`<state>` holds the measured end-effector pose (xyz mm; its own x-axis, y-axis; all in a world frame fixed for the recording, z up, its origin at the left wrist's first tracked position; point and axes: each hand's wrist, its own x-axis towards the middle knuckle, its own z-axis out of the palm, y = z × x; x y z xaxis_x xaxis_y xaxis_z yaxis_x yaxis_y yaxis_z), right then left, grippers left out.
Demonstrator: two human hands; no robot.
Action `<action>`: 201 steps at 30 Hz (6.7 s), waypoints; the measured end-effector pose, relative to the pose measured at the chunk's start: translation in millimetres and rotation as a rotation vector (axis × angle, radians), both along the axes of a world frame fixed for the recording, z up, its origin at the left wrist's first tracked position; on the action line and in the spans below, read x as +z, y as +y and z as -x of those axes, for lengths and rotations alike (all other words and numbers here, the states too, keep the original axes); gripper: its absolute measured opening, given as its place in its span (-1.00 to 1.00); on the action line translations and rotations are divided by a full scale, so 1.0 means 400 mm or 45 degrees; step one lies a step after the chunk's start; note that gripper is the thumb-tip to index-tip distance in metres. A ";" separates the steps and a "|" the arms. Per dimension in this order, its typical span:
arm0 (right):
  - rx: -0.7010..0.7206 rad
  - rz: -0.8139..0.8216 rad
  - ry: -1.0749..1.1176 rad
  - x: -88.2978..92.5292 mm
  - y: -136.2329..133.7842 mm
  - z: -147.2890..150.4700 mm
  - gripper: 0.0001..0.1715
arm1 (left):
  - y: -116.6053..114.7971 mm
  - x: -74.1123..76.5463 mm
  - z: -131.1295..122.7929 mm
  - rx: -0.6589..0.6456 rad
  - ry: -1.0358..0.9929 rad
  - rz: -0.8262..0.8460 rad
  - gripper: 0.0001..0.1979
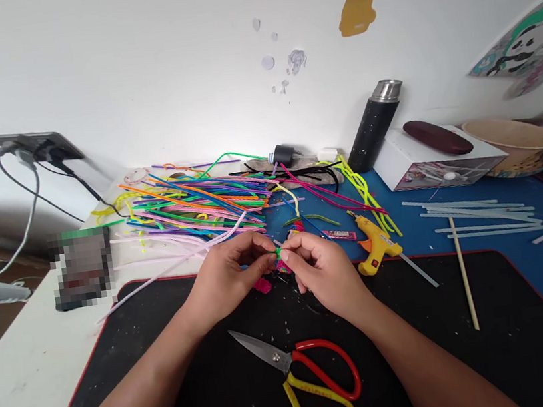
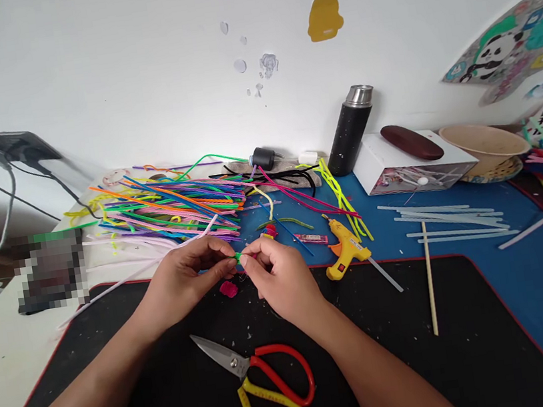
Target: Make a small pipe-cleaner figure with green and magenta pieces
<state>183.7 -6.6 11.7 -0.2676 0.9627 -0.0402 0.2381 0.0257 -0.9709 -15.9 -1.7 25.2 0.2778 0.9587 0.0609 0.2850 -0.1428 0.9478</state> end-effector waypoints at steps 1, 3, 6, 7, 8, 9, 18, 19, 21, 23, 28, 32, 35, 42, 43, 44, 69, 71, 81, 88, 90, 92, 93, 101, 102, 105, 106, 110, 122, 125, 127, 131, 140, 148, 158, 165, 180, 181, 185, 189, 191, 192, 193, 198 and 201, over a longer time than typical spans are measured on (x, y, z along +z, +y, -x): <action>0.003 0.003 -0.001 0.000 0.000 0.000 -0.80 | 0.000 0.000 0.000 0.007 0.008 0.000 -0.90; 0.004 0.007 0.003 0.001 0.001 0.001 -0.80 | 0.000 0.000 0.000 0.014 0.013 0.009 -0.89; 0.010 0.007 0.012 0.001 0.001 0.001 -0.81 | 0.002 -0.001 -0.001 0.008 0.014 -0.002 -0.88; 0.012 0.005 0.014 0.001 0.000 0.000 -0.81 | 0.002 -0.001 -0.001 0.007 0.016 -0.013 -0.88; 0.015 0.004 0.015 0.001 0.000 -0.001 -0.81 | 0.003 -0.002 0.000 0.007 0.017 -0.023 -0.89; 0.017 0.002 0.014 0.001 0.000 -0.001 -0.80 | 0.004 -0.002 0.000 0.006 0.018 -0.026 -0.89; 0.027 -0.003 -0.001 0.000 0.000 -0.001 -0.82 | 0.002 0.005 0.004 -0.015 0.124 -0.053 -0.88; 0.030 -0.002 -0.003 0.000 0.000 -0.002 -0.82 | 0.003 0.006 0.003 -0.015 0.137 -0.062 -0.88; 0.032 -0.001 -0.008 -0.001 0.000 -0.002 -0.82 | 0.003 0.007 0.003 -0.015 0.150 -0.070 -0.88; 0.035 -0.001 -0.025 -0.001 0.001 -0.003 -0.82 | 0.003 0.008 0.005 -0.027 0.165 -0.064 -0.87; 0.065 0.019 -0.083 -0.003 0.003 0.000 -0.80 | 0.006 0.008 0.012 -0.083 0.180 0.015 -0.86; 0.052 0.065 0.009 -0.005 0.004 0.000 -0.80 | 0.010 -0.004 0.008 -0.053 0.000 0.146 -0.84; 0.043 0.086 0.102 -0.005 0.004 -0.001 -0.77 | 0.013 -0.011 0.000 0.044 -0.149 0.166 -0.81; 0.040 0.080 0.039 -0.009 0.004 0.003 -0.79 | 0.004 -0.010 -0.012 0.117 -0.184 0.095 -0.76; 0.030 0.062 0.040 -0.010 0.005 0.003 -0.80 | 0.004 -0.010 -0.012 0.105 -0.171 0.096 -0.74; 0.027 0.042 0.037 -0.010 0.005 0.003 -0.80 | 0.004 -0.010 -0.011 0.104 -0.162 0.096 -0.71; -0.149 -0.060 -0.247 -0.004 0.134 -0.063 -0.74 | 0.047 -0.012 0.029 0.289 -0.270 0.148 -0.51; -0.170 -0.155 -0.527 -0.002 0.167 -0.094 -0.74 | 0.047 -0.014 0.031 0.275 -0.284 0.154 -0.52; -0.328 -0.300 -1.270 0.011 0.303 -0.168 -0.70 | 0.047 -0.029 0.027 0.241 -0.337 0.174 -0.61; -0.279 -0.315 -1.478 -0.015 0.337 -0.158 -0.68 | 0.049 -0.034 0.027 0.207 -0.328 0.214 -0.62; -0.268 -0.312 -1.500 -0.019 0.343 -0.158 -0.73 | 0.049 -0.036 0.027 0.210 -0.327 0.236 -0.60; -0.267 -0.314 -1.505 -0.019 0.344 -0.159 -0.74 | 0.050 -0.039 0.027 0.218 -0.335 0.260 -0.58; -0.272 -0.318 -1.500 -0.017 0.342 -0.160 -0.74 | 0.050 -0.040 0.027 0.222 -0.342 0.275 -0.58; -0.353 -0.364 -1.241 0.058 0.285 -0.187 -0.71 | 0.054 -0.031 0.021 0.160 -0.549 0.430 -0.54; -0.354 -0.366 -1.176 0.071 0.273 -0.186 -0.67 | 0.053 -0.027 0.020 0.141 -0.602 0.470 -0.52; -0.311 -0.349 -0.940 0.101 0.226 -0.162 -0.58 | 0.048 -0.018 0.020 0.087 -0.740 0.608 -0.42; -0.273 -0.267 -0.680 0.107 0.205 -0.147 -0.59 | 0.046 -0.016 0.019 0.071 -0.775 0.652 -0.38; -0.077 0.112 -0.130 0.109 0.111 -0.073 -0.57 | 0.040 -0.014 0.017 0.035 -0.886 0.750 -0.33; -0.004 0.600 0.311 0.031 -0.039 -0.018 -0.47 | 0.035 -0.038 0.016 -0.180 -0.785 0.853 -0.52; -0.011 0.647 0.348 0.029 -0.053 -0.027 -0.48 | 0.033 -0.033 0.017 -0.270 -0.692 0.873 -0.51; -0.008 0.672 0.376 0.024 -0.060 -0.029 -0.47 | 0.032 -0.033 0.016 -0.277 -0.648 0.849 -0.56; 0.047 0.681 0.393 0.004 -0.069 -0.024 -0.44 | 0.034 -0.036 0.014 -0.290 -0.577 0.831 -0.55; 0.097 0.650 0.328 -0.014 -0.073 -0.021 -0.48 | 0.027 -0.026 0.010 -0.389 -0.472 0.755 -0.61; 0.037 0.524 0.208 -0.003 -0.080 -0.059 -0.50 | 0.035 -0.035 0.019 -0.216 -0.529 0.815 -0.58; -0.594 0.391 -0.077 -0.011 -0.091 -0.300 -0.34 | 0.037 -0.023 0.032 -0.162 -0.572 0.848 -0.54; -0.621 0.344 -0.655 -0.039 -0.067 -0.348 -0.45 | 0.034 -0.007 0.027 -0.194 -0.506 0.843 -0.55; -0.652 0.278 -1.018 -0.035 -0.012 -0.280 -0.69 | 0.033 -0.010 0.037 -0.286 -0.443 0.749 -0.53; -0.655 0.282 -1.008 -0.037 -0.015 -0.282 -0.70 | 0.033 -0.009 0.038 -0.286 -0.434 0.744 -0.52; -0.647 0.275 -0.979 -0.039 -0.022 -0.285 -0.70 | 0.033 -0.006 0.039 -0.299 -0.435 0.716 -0.52; -0.649 0.190 -1.030 -0.041 -0.020 -0.277 -0.65 | 0.031 -0.002 0.036 -0.308 -0.430 0.702 -0.53; -0.671 0.166 -1.038 -0.045 -0.018 -0.273 -0.69 | 0.032 0.000 0.033 -0.305 -0.424 0.697 -0.54; -0.684 0.161 -1.026 -0.048 -0.018 -0.272 -0.72 | 0.032 0.000 0.032 -0.302 -0.424 0.692 -0.55; -0.697 0.155 -1.009 -0.051 -0.018 -0.272 -0.74 | 0.033 0.001 0.032 -0.300 -0.424 0.687 -0.55; -0.764 0.088 -0.920 -0.059 -0.034 -0.271 -0.75 | 0.032 0.000 0.036 -0.288 -0.439 0.698 -0.54; -0.794 0.039 -0.848 -0.051 -0.052 -0.266 -0.73 | 0.028 -0.006 0.031 -0.271 -0.492 0.739 -0.52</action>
